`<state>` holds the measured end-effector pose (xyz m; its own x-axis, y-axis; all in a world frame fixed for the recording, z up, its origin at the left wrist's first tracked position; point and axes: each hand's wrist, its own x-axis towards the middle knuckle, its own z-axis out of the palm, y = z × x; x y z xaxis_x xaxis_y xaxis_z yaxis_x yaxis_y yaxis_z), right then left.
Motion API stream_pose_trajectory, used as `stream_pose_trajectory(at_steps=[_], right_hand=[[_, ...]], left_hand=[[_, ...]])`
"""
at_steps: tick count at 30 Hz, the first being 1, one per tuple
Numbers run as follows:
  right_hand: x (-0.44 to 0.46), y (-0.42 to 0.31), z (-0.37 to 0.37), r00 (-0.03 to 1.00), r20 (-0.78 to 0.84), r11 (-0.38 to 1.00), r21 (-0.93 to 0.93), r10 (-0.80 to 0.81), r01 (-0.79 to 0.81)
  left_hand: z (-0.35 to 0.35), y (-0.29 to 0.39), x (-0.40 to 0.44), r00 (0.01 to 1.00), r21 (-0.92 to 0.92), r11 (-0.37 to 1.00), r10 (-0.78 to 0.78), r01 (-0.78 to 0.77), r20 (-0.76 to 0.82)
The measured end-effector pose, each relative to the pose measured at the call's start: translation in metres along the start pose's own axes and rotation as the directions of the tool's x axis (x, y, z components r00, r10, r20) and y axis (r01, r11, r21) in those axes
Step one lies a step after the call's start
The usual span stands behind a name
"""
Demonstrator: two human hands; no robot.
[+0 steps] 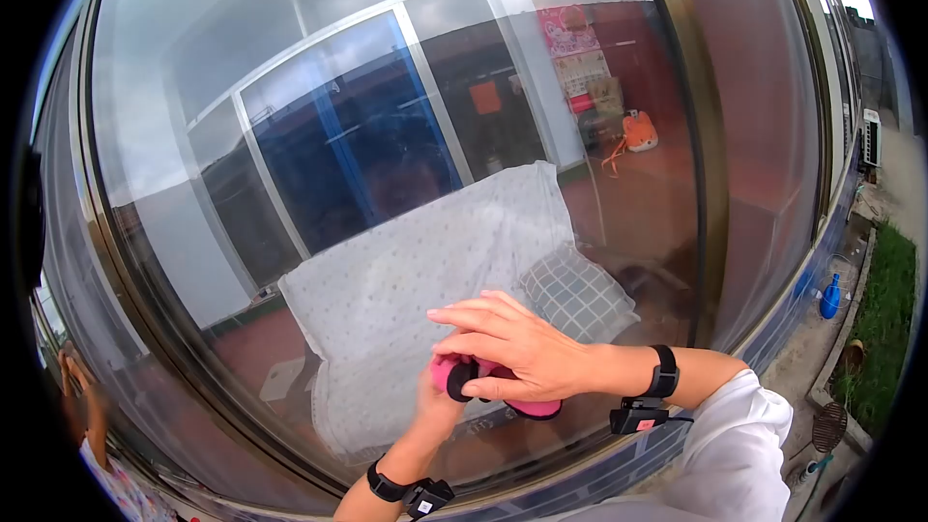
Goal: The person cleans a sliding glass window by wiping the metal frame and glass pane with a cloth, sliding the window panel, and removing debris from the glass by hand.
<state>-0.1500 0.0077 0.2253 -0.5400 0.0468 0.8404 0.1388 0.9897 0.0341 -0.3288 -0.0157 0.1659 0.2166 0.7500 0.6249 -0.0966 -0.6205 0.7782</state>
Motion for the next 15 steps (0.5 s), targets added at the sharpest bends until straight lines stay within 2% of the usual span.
stream_pose_trajectory(at_steps=[1,2,3,5,6,8,9,11,13,15], right_hand=[[0.007,-0.004,0.0,0.998,0.051,0.997,0.069,-0.021,0.018],[0.017,-0.002,-0.012,0.998,0.049,0.999,-0.031,-0.042,0.044],[0.033,0.005,-0.025,0.992,-0.04,0.986,-0.121,-0.121,0.115],[0.074,0.014,-0.047,0.952,-0.233,0.91,-0.404,-0.2,0.092],[0.095,0.021,-0.056,0.93,-0.281,0.869,-0.489,-0.236,0.073],[0.137,0.039,-0.067,0.89,-0.326,0.796,-0.602,-0.318,0.064],[0.154,0.045,-0.074,0.891,-0.319,0.792,-0.607,-0.324,0.07],[0.187,0.057,-0.082,0.859,-0.286,0.694,-0.713,-0.425,0.106],[0.21,0.056,-0.09,0.86,-0.241,0.648,-0.751,-0.449,0.128],[0.222,0.05,-0.092,0.884,-0.204,0.629,-0.768,-0.421,0.122]], left_hand=[[-0.01,0.006,-0.004,0.993,0.115,0.989,0.104,-0.096,-0.063],[-0.022,0.026,-0.002,0.965,0.314,0.931,0.234,-0.188,-0.115],[-0.035,0.049,0.004,0.921,0.501,0.83,0.36,-0.246,-0.145],[-0.063,0.079,0.019,0.732,0.766,0.529,0.671,-0.365,-0.115],[-0.071,0.087,0.027,0.732,0.764,0.536,0.67,-0.36,-0.126],[-0.082,0.095,0.039,0.613,0.947,0.143,0.788,-0.287,0.067],[-0.079,0.092,0.039,0.607,0.947,0.146,0.793,-0.287,0.062],[-0.073,0.077,0.036,0.628,0.943,0.039,0.755,-0.33,0.189],[-0.072,0.054,0.028,0.702,0.956,-0.034,0.671,-0.291,0.238],[-0.077,0.032,0.025,0.656,0.943,-0.176,0.681,-0.284,0.325]])
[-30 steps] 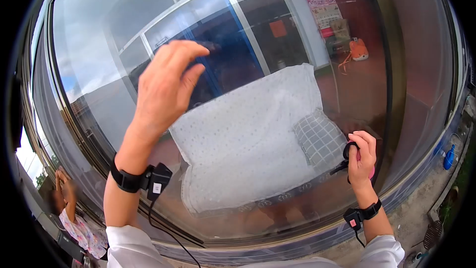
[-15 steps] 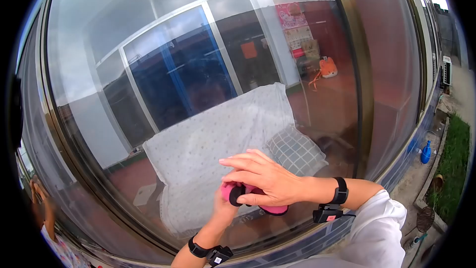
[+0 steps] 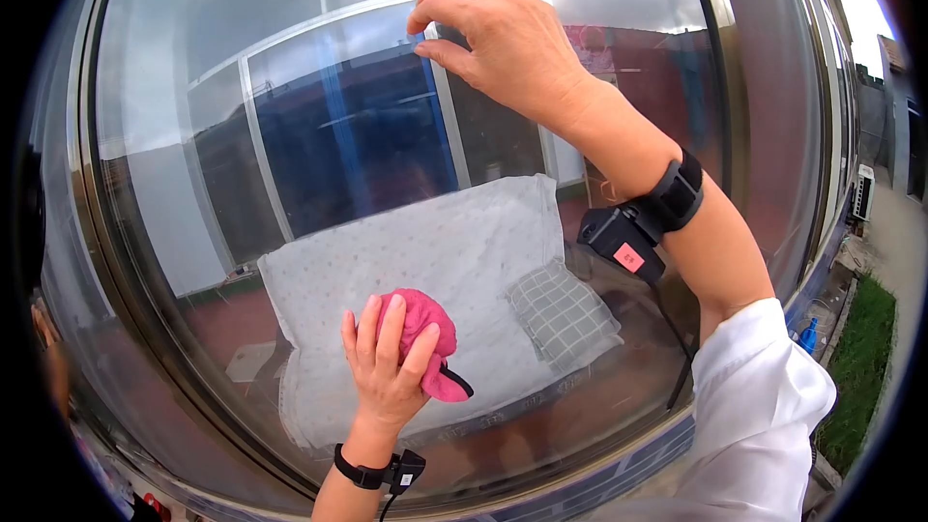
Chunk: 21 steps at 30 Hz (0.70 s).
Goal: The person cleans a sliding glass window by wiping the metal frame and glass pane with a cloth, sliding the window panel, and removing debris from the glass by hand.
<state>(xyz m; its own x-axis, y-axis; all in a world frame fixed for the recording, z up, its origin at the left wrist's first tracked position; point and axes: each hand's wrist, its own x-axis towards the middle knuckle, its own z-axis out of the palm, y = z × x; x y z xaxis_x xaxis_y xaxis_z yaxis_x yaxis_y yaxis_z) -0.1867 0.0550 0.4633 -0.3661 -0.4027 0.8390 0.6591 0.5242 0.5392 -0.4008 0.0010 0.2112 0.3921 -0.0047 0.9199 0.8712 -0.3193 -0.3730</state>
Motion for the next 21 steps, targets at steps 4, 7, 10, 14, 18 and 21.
stream_pose_trajectory(at_steps=[4,7,10,14,18,21], right_hand=[[0.012,-0.006,-0.002,0.997,0.068,0.999,-0.025,-0.03,0.032],[0.004,-0.003,0.003,0.999,0.025,0.999,0.002,-0.038,0.038],[-0.005,-0.005,0.005,0.997,-0.061,0.999,0.021,-0.049,0.05],[-0.005,-0.005,0.001,0.999,-0.022,0.997,0.06,-0.046,0.047],[-0.004,-0.007,-0.005,0.995,0.078,0.997,0.036,-0.068,0.065],[-0.011,-0.007,0.001,0.997,0.012,0.996,0.044,-0.081,0.08]], left_hand=[[0.006,-0.001,-0.005,1.0,-0.015,1.0,0.006,-0.007,-0.026],[0.006,0.0,-0.004,0.999,-0.024,1.0,0.007,-0.008,-0.034],[0.006,0.002,-0.004,0.999,-0.023,1.0,0.014,-0.015,-0.036],[0.006,0.002,-0.004,0.999,-0.02,1.0,0.009,-0.01,-0.03],[0.006,0.0,-0.003,1.0,-0.022,1.0,0.014,-0.015,-0.028],[0.006,0.001,-0.004,1.0,-0.026,1.0,0.014,-0.015,-0.027]])
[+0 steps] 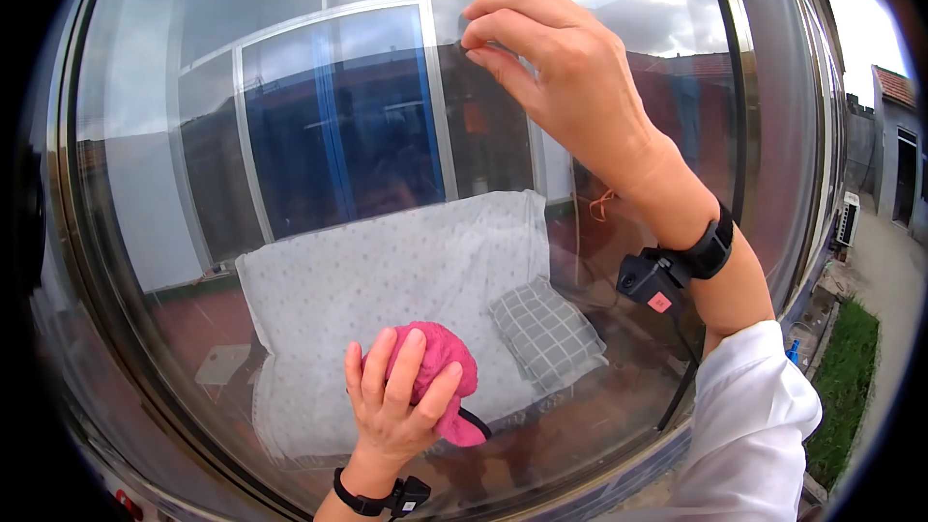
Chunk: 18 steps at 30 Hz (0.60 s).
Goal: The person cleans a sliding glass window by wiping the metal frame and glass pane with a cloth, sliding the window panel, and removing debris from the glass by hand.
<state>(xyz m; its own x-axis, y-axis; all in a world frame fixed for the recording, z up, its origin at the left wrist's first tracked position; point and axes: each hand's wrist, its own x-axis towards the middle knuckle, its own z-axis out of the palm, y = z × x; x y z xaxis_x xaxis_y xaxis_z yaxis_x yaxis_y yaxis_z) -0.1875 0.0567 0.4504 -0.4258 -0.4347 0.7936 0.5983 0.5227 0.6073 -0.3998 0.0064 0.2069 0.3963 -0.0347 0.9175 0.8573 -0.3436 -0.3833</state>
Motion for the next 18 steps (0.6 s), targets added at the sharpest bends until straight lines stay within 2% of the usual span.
stream_pose_trajectory(at_steps=[2,5,8,12,15,17,18], right_hand=[[-0.001,-0.003,0.004,0.995,-0.095,0.997,-0.083,-0.004,-0.004],[-0.001,-0.001,0.0,0.999,-0.032,0.993,-0.12,-0.026,0.022],[-0.003,0.001,0.002,0.997,-0.063,0.998,-0.046,-0.035,0.032],[-0.001,0.0,0.001,0.997,-0.068,0.998,-0.04,-0.044,0.042],[0.007,-0.002,-0.005,0.999,-0.035,0.998,-0.054,0.033,-0.035],[0.017,0.003,-0.012,0.992,0.124,0.997,-0.074,0.016,-0.007],[0.021,0.005,-0.014,0.992,0.125,0.997,-0.075,0.017,-0.007]], left_hand=[[0.0,0.0,0.0,1.0,-0.004,1.0,-0.003,0.003,-0.003],[-0.001,0.0,0.0,1.0,0.006,1.0,0.015,-0.015,0.0],[-0.001,0.001,-0.001,1.0,-0.008,1.0,-0.004,0.004,0.001],[-0.001,0.001,-0.001,1.0,0.0,1.0,-0.003,0.003,0.007],[-0.003,0.0,-0.001,1.0,0.003,1.0,0.009,-0.009,0.012],[-0.002,-0.001,-0.001,1.0,0.002,1.0,0.016,-0.016,0.01],[-0.002,0.0,-0.001,1.0,-0.003,1.0,0.012,-0.012,0.01]])
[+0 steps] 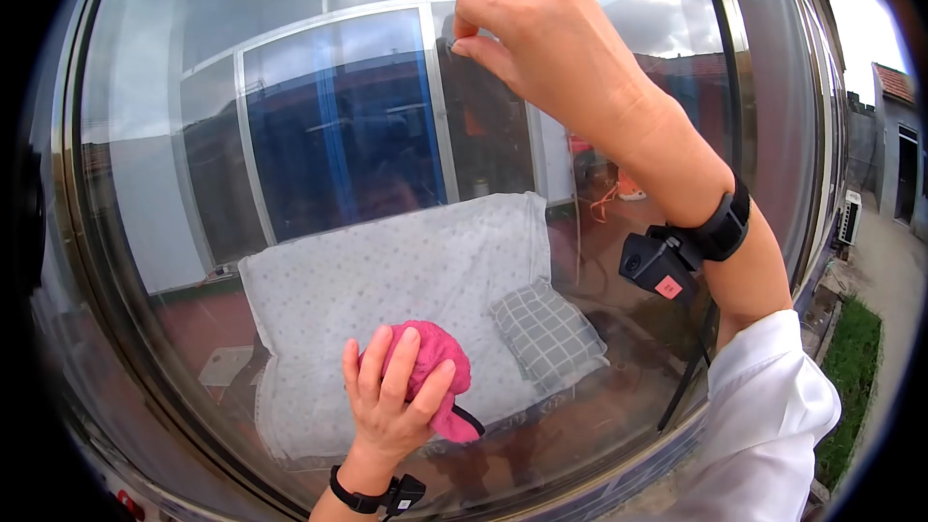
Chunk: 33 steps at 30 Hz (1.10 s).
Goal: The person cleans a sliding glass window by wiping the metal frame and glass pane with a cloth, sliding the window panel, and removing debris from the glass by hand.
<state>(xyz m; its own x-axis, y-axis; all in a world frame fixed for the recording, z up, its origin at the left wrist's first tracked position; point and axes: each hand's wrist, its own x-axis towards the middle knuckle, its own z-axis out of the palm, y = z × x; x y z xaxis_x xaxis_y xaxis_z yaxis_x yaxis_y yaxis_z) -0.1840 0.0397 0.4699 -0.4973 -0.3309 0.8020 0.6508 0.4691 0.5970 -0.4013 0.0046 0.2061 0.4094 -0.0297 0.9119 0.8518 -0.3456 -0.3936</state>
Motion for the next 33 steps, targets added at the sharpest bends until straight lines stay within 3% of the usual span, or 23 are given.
stream_pose_trajectory(at_steps=[3,5,15,21,23,24,29,33], right_hand=[[0.011,0.001,-0.007,0.991,0.12,0.996,-0.055,-0.064,0.071],[0.015,-0.005,-0.01,0.982,0.18,0.999,0.005,-0.05,0.05],[0.013,-0.004,-0.008,0.984,0.159,0.996,0.054,-0.081,0.073],[0.006,-0.01,0.002,0.995,0.074,0.995,-0.064,-0.074,0.079],[0.009,-0.001,0.008,0.99,-0.045,0.936,-0.335,-0.133,0.11],[0.012,0.005,0.005,0.99,-0.049,0.935,-0.338,-0.132,0.108],[0.012,0.019,-0.008,0.993,0.116,0.999,0.026,0.033,-0.037],[0.009,0.008,-0.013,0.994,0.107,0.997,-0.073,0.007,0.001]], left_hand=[[0.0,0.001,-0.001,1.0,-0.004,1.0,-0.001,0.001,0.003],[0.0,0.0,-0.001,1.0,-0.004,1.0,0.001,-0.001,0.005],[0.001,0.0,-0.003,1.0,0.01,1.0,0.005,-0.006,0.016],[0.001,0.001,-0.003,0.999,0.014,0.999,-0.034,0.034,0.013],[0.0,0.002,-0.002,0.999,0.013,0.999,-0.038,0.038,0.017],[-0.001,0.002,-0.002,0.999,0.016,0.999,-0.037,0.037,0.016],[-0.002,0.003,-0.001,0.998,0.008,0.999,-0.051,0.051,0.021],[-0.001,0.004,0.0,0.999,0.014,0.999,-0.041,0.041,0.013]])
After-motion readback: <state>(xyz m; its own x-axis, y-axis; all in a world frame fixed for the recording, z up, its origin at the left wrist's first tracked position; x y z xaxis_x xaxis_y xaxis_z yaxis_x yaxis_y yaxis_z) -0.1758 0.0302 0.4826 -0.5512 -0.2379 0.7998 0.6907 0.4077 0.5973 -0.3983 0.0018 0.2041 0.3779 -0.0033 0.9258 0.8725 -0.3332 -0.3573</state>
